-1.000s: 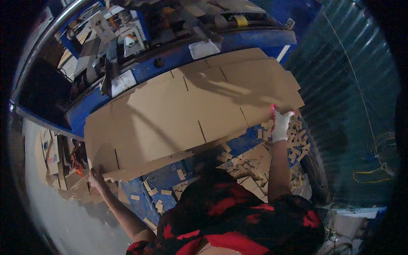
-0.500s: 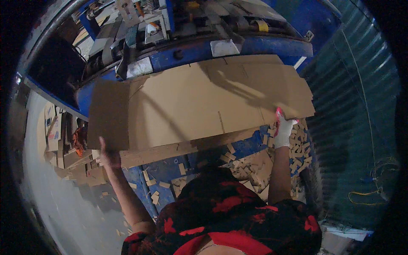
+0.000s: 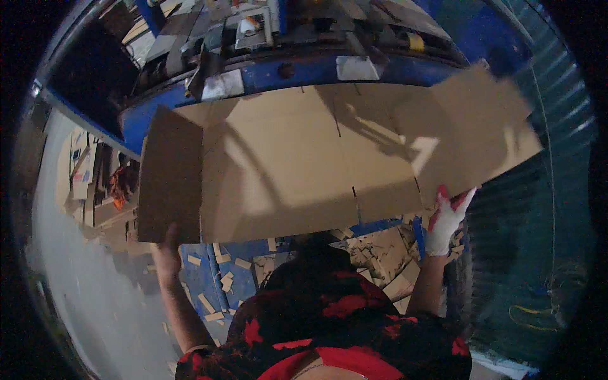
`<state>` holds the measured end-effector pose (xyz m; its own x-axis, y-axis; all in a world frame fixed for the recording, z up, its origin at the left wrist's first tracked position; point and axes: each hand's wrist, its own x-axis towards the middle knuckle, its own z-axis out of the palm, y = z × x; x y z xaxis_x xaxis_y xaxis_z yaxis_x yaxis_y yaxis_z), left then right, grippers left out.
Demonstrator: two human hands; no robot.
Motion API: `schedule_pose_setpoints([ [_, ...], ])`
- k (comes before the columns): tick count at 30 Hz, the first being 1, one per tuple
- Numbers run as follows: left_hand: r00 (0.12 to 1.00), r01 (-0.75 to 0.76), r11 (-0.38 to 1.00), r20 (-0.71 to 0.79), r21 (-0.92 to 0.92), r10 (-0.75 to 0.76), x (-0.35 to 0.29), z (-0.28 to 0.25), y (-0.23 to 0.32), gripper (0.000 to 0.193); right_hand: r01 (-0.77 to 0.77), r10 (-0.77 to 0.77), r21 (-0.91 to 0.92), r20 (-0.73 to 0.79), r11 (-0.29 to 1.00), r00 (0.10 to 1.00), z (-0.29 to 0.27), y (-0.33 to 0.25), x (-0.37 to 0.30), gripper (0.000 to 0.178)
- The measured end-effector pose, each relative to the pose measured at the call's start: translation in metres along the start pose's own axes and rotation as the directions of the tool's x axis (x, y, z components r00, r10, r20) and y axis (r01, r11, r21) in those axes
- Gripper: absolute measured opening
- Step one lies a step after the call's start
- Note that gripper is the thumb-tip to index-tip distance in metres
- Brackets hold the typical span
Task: The person repeatedly feeds flat cardboard sheets into a machine, folds the resulting box blanks, and stacks them. The person wears gloves and handles the cardboard by hand throughout the process.
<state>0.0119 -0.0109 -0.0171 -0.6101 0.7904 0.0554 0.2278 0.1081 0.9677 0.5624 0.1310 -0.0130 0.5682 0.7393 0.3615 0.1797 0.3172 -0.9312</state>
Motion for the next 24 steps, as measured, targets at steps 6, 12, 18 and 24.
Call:
schedule_pose_setpoints([
  [6,0.807,-0.580,0.692,0.418,0.429,0.417,-0.020,0.070,-0.003,0.076,0.809,0.063,-0.312,0.943,0.498,0.325,0.025,-0.026,-0.040,0.058],
  [12,0.747,-0.665,0.584,0.413,0.465,0.521,0.006,0.101,0.022,0.067,0.962,-0.102,-0.073,0.990,0.262,0.103,0.056,-0.031,-0.015,0.053],
  [18,0.713,-0.700,0.592,0.420,0.398,0.561,0.073,0.131,0.040,0.058,0.968,-0.270,-0.080,0.952,0.237,0.145,0.091,-0.010,0.030,0.057],
  [24,0.661,-0.738,0.474,0.375,0.479,0.650,0.132,0.164,0.045,0.071,0.825,-0.364,-0.069,0.874,0.561,0.321,0.165,0.040,0.060,0.048],
])
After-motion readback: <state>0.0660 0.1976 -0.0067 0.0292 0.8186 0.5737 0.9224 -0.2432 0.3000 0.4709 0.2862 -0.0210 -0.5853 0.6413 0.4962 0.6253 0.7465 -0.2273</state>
